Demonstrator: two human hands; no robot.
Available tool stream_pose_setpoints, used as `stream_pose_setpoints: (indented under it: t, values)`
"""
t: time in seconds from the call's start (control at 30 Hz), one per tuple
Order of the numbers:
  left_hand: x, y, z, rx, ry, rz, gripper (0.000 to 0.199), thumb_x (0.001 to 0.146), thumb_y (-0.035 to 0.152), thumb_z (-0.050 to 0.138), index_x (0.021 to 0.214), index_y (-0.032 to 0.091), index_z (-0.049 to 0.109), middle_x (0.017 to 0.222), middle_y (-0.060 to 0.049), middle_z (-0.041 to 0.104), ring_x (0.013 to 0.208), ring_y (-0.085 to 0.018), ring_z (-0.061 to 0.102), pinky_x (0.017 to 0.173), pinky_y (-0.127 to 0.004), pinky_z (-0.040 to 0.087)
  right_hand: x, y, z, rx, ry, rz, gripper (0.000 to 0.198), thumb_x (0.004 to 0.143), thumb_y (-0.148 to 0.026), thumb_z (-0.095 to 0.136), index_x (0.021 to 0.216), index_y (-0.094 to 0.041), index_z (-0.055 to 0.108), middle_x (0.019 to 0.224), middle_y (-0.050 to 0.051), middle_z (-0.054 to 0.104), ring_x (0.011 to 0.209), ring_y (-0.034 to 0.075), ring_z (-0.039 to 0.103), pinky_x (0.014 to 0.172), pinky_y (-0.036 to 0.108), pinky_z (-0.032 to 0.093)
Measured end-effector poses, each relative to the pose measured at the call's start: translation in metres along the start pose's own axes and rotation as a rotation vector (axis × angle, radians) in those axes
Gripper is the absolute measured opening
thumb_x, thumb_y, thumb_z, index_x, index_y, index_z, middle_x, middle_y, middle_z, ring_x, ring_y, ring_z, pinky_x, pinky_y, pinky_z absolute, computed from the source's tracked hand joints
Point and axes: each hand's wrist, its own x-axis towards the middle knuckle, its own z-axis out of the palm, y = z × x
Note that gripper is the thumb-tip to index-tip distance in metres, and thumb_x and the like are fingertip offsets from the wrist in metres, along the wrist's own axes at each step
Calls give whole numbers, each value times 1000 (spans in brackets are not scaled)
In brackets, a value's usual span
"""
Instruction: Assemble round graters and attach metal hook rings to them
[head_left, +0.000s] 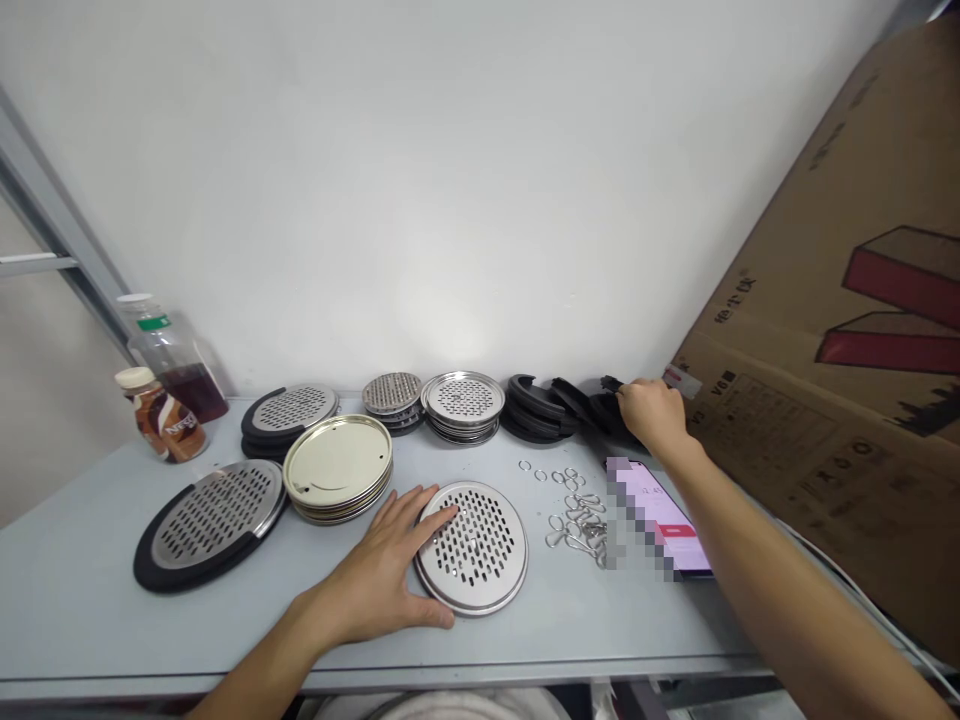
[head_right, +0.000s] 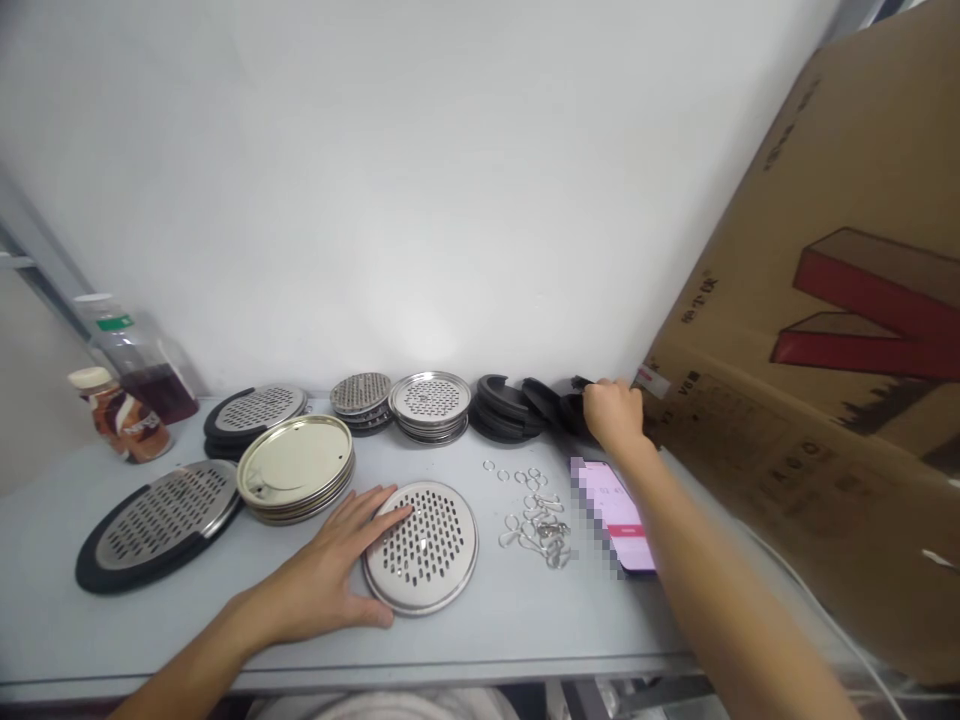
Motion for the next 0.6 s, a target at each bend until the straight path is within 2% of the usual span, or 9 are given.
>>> stream_pose_setpoints:
  t: [0.13,0.27,0.33,0.43,0.53,0.6]
  values:
    - [0,0,0,8,-14,-3,104,68,63,79,154,39,26,165,-6,16,150,-37,15,120,-61,14,-1,9,-12,-3,96,-37,31,92,-8,43,83,-10,73,96,21,71,93,30,55,70,35,35]
    - [-1,1,-2,19,-30,-19,102,69,64,78,154,38,27,165,-5,16,150,-36,15,120,-61,13,-2,20,-21,35,222,-16,29,95,-14,47,80,-14,71,92,16,73,90,27,51,61,31,29]
    - [-1,2,-2,15,-27,-20,102,69,63,78,154,38,27,165,-6,16,150,-36,15,120,-61,14,-4,24,-26,62,305,9,30,98,-18,45,85,-15,72,96,14,74,92,26,50,63,31,31]
    - [-1,1,-2,0,-19,-6,103,68,64,79,154,37,28,165,-7,17,150,-37,15,120,-62,13,-8,23,-40,113,464,54,34,101,-24,40,98,-15,73,108,13,74,94,25,54,73,32,39]
    - [-1,-1,0,2,-7,1,104,67,64,79,154,37,28,165,-8,18,150,-37,16,120,-62,14,-16,16,-61,392,753,81,29,97,-31,51,95,-15,75,103,13,75,91,23,62,83,32,45]
    - [-1,-1,0,1,4,9,105,67,65,79,154,38,28,165,-8,18,150,-38,16,120,-62,14,-25,5,-73,692,854,110,27,92,-36,59,95,-15,76,96,10,75,86,21,67,79,30,49]
